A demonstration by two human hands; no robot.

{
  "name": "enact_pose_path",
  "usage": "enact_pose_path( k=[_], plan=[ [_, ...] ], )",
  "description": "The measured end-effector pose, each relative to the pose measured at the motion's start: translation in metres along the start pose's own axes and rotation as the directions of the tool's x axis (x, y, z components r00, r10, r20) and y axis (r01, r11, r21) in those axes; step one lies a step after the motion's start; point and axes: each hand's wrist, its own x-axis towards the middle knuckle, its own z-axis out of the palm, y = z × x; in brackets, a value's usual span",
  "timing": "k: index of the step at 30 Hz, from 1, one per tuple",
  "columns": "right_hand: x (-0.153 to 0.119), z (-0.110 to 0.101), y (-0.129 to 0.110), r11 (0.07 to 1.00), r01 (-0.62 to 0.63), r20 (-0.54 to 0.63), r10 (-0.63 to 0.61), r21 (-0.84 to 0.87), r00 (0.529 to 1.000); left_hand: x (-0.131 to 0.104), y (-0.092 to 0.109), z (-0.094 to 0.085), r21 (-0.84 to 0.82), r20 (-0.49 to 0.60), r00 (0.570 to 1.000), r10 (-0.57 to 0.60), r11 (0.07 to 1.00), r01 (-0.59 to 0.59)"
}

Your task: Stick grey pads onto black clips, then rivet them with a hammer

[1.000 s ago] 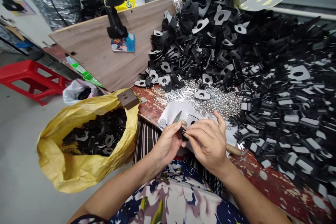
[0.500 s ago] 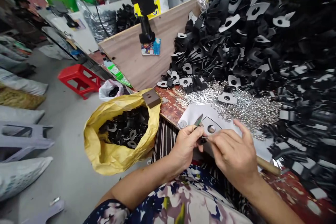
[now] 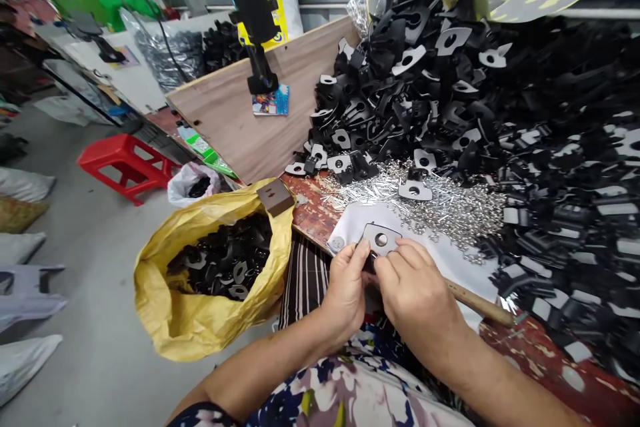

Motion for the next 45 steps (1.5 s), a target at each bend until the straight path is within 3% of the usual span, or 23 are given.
enact_pose_path(
  k=[5,13,26,30,33,35,39,42,45],
  plan=[
    [-0.002,0.000,0.020,0.935,-0.183,0.139,0.146,0.305,0.979,0.003,0.004,-0.008,-0.002,0.045,0.995,-0.084,0.996,0.085],
    [-0.003,-0.005,0.021,0.888,-0.206,0.128,0.168,0.410,0.977,0.005,0.008,-0.012,-0.026,0.071,0.986,-0.154,0.987,0.156],
    [-0.006,-0.007,0.020,0.945,-0.180,0.168,0.137,0.272,0.976,0.002,0.004,-0.015,0.004,0.096,0.985,-0.141,0.990,0.141],
    [0.000,-0.005,0.006,0.997,-0.026,0.095,0.020,0.067,0.995,0.001,0.001,-0.011,-0.004,0.079,0.988,-0.136,0.991,0.137],
    [0.005,0.001,-0.004,0.980,0.115,0.035,-0.110,-0.165,0.993,0.003,-0.005,-0.006,-0.045,0.047,0.992,-0.114,0.992,0.116],
    [0.008,0.003,-0.004,0.970,0.155,0.027,-0.153,-0.187,0.988,0.004,-0.006,-0.003,-0.064,0.039,0.995,-0.097,0.993,0.099],
    [0.003,-0.007,0.010,0.997,0.078,0.051,-0.079,0.010,0.996,0.002,0.002,-0.005,-0.012,0.131,0.984,-0.119,0.992,0.122],
    [-0.006,-0.021,0.015,0.999,-0.033,0.026,0.034,-0.017,0.999,-0.002,0.008,-0.015,-0.031,0.211,0.956,-0.204,0.976,0.215],
    [-0.017,-0.025,0.008,0.996,-0.073,-0.041,0.071,-0.045,0.997,-0.008,0.008,-0.029,-0.053,0.219,0.946,-0.240,0.965,0.257]
  ],
)
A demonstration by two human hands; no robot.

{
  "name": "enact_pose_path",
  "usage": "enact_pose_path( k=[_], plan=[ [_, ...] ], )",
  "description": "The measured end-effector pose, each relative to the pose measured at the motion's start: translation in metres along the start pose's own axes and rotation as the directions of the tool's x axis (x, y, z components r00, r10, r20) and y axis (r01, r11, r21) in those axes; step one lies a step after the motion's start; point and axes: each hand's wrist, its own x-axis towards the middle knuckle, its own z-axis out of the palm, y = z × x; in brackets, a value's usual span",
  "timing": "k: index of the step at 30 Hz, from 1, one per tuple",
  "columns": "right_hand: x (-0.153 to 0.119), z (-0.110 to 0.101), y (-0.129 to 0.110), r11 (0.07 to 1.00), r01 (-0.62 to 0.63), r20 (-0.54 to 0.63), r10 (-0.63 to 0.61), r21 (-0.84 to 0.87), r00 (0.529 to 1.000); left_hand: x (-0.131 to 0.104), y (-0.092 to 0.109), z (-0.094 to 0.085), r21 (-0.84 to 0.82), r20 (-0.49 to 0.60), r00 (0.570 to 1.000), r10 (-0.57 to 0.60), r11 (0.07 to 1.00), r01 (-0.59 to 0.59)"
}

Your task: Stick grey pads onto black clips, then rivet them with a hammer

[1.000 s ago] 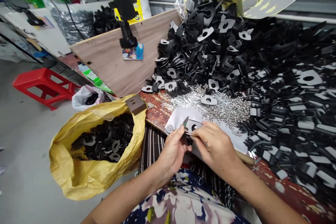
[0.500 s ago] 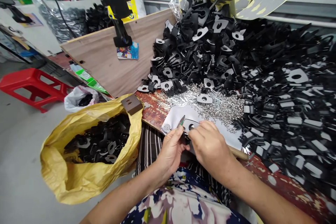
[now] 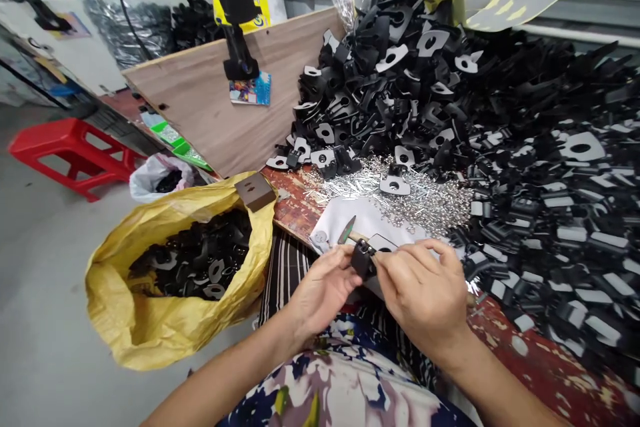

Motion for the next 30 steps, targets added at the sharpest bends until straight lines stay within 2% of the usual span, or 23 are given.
enact_pose_path(
  k=[1,3,4,6,8,10,13,17,19,21,23,25,27,30],
  plan=[
    [-0.004,0.002,-0.004,1.000,-0.006,-0.009,0.006,0.005,1.000,-0.004,-0.001,-0.004,0.045,0.014,1.000,0.021,0.999,-0.021],
    [-0.012,0.008,-0.012,0.998,-0.019,0.001,0.019,0.053,1.000,-0.013,-0.001,-0.009,0.246,0.062,0.993,0.104,0.962,-0.116],
    [-0.016,0.012,-0.014,0.993,-0.031,0.032,0.028,0.113,0.999,-0.018,0.002,-0.011,0.386,0.089,0.985,0.147,0.907,-0.170],
    [-0.025,0.018,-0.010,0.958,-0.092,0.150,0.052,0.273,0.987,-0.029,0.014,-0.015,0.654,0.123,0.969,0.212,0.718,-0.240],
    [-0.034,0.021,0.007,0.928,-0.184,0.268,0.097,0.323,0.959,-0.037,0.031,-0.021,0.822,0.095,0.970,0.226,0.532,-0.204],
    [-0.046,0.021,0.032,0.958,-0.232,0.342,0.164,0.168,0.925,-0.039,0.046,-0.028,0.888,0.015,0.978,0.206,0.447,-0.108],
    [-0.063,0.023,0.068,0.974,-0.205,0.448,0.225,-0.093,0.865,-0.027,0.047,-0.038,0.885,-0.097,0.979,0.180,0.466,0.002],
    [-0.079,0.022,0.085,0.943,-0.305,0.573,0.323,-0.132,0.753,0.001,0.022,-0.044,0.847,-0.127,0.968,0.217,0.532,-0.008],
    [-0.083,0.014,0.084,0.928,-0.350,0.588,0.355,-0.128,0.726,0.011,0.013,-0.042,0.853,-0.141,0.957,0.252,0.521,-0.012],
    [-0.085,0.001,0.080,0.939,-0.338,0.544,0.317,-0.064,0.777,0.015,0.009,-0.041,0.871,-0.148,0.950,0.275,0.492,-0.007],
    [-0.086,-0.012,0.075,0.952,-0.306,0.439,0.268,0.018,0.858,0.017,0.008,-0.040,0.885,-0.137,0.946,0.292,0.465,-0.016],
    [-0.087,-0.019,0.066,0.952,-0.290,0.332,0.244,0.096,0.911,0.017,0.008,-0.040,0.897,-0.118,0.940,0.319,0.441,-0.038],
    [-0.089,-0.019,0.057,0.950,-0.272,0.260,0.226,0.155,0.939,0.018,0.007,-0.042,0.911,-0.089,0.931,0.353,0.407,-0.067],
    [-0.092,-0.011,0.046,0.970,-0.201,0.293,0.154,0.135,0.944,0.020,0.004,-0.044,0.930,-0.049,0.913,0.405,0.352,-0.106]
  ],
)
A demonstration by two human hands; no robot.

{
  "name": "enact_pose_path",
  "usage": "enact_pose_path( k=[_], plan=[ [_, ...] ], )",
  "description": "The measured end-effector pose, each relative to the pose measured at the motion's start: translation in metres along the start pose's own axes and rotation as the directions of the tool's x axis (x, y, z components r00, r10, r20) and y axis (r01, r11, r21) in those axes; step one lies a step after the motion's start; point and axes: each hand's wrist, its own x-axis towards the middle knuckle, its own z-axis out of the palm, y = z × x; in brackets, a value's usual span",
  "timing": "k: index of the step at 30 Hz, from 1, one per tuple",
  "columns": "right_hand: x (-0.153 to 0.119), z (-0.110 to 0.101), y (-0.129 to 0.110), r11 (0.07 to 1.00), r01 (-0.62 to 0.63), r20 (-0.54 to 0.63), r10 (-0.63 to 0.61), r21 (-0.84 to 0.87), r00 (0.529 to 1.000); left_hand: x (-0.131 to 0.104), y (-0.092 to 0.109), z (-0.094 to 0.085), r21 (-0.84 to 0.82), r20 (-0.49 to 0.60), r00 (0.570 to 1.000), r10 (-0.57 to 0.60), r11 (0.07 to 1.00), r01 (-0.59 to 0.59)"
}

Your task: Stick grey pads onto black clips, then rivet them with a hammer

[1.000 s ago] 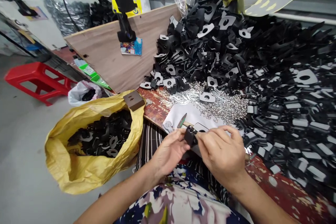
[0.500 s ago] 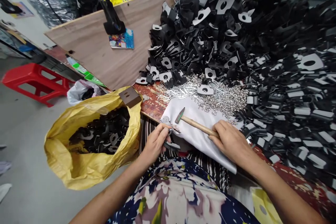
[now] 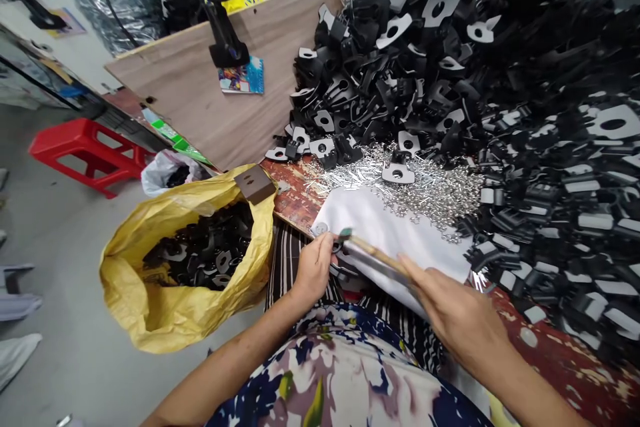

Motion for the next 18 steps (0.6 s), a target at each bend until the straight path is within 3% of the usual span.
enact_pose_path(
  k=[2,5,7,11,13,16,18],
  plan=[
    [-0.001,0.005,-0.002,0.999,0.020,0.041,-0.018,-0.033,0.999,0.001,0.000,0.001,0.008,-0.012,1.000,0.023,1.000,-0.023],
    [-0.004,0.004,-0.001,1.000,-0.007,-0.063,0.008,0.019,0.998,0.001,0.000,0.000,-0.005,-0.008,1.000,0.030,1.000,-0.030],
    [-0.005,0.003,-0.001,0.999,-0.018,-0.063,0.021,0.043,0.998,0.001,-0.001,-0.002,-0.017,-0.006,1.000,0.023,1.000,-0.023],
    [0.001,0.006,-0.003,0.989,-0.090,0.186,0.067,0.117,0.980,0.001,-0.001,-0.001,-0.044,-0.010,1.000,-0.008,0.999,0.007],
    [0.008,0.009,-0.001,0.977,-0.142,0.237,0.102,0.159,0.966,0.000,0.007,-0.002,-0.067,0.029,0.999,-0.032,0.997,0.034],
    [0.021,0.011,0.010,0.994,-0.103,0.138,0.097,0.036,0.986,-0.009,0.028,-0.023,-0.044,0.094,0.995,-0.037,0.998,0.041],
    [0.032,0.008,0.021,0.994,-0.062,0.097,0.071,-0.085,0.993,-0.019,0.042,-0.058,0.053,-0.029,0.998,0.049,0.997,-0.048]
  ],
)
